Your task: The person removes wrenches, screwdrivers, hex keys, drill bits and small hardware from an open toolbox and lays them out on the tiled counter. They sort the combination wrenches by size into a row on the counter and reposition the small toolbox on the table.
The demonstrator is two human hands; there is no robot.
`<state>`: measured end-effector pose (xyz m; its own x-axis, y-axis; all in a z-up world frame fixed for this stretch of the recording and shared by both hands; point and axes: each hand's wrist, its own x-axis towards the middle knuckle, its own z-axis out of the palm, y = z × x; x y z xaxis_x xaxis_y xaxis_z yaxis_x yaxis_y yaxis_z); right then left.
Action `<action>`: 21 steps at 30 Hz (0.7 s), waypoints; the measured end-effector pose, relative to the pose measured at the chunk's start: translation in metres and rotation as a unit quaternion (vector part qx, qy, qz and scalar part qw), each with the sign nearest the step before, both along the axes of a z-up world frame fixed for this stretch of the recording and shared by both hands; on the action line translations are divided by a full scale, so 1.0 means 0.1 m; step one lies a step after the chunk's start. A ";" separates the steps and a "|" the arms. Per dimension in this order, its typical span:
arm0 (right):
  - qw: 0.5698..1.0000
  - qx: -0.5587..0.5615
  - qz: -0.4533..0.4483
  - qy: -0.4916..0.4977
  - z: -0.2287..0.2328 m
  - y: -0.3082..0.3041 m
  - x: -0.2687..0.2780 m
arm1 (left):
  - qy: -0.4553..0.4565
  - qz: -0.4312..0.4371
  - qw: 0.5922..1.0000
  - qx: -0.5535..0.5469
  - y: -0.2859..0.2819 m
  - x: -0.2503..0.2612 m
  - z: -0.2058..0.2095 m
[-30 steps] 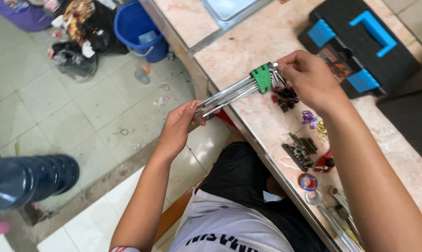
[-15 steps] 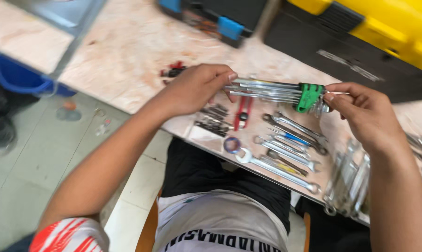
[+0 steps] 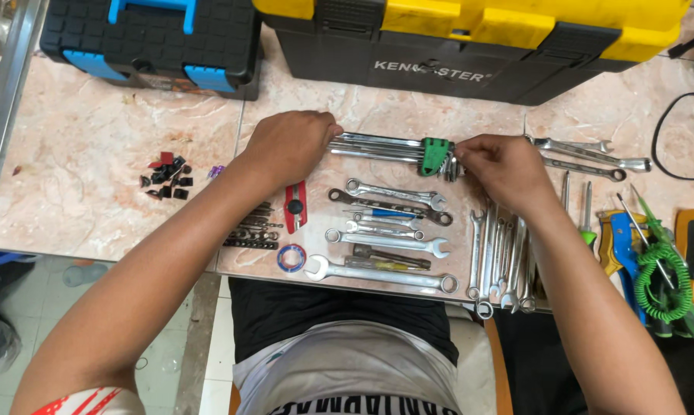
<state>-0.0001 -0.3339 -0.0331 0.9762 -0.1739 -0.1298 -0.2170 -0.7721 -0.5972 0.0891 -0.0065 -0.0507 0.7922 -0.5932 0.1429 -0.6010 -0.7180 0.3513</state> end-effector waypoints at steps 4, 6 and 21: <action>0.988 -0.119 0.069 -0.070 0.09 0.09 0.01 | -0.072 -0.010 0.997 0.015 0.02 -0.08 -0.01; 0.996 -0.074 0.041 -0.032 0.13 0.12 0.01 | -0.117 -0.014 0.993 0.021 0.02 -0.12 0.03; 0.936 -0.199 0.194 -0.218 0.26 0.23 -0.26 | -0.223 -0.100 0.970 -0.004 -0.07 -0.33 0.17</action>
<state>-0.0258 -0.3112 -0.0073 0.9214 0.2535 0.2947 0.3219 -0.9226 -0.2127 0.0559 -0.0140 -0.0332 0.5201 -0.7253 0.4511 -0.8209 -0.5703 0.0295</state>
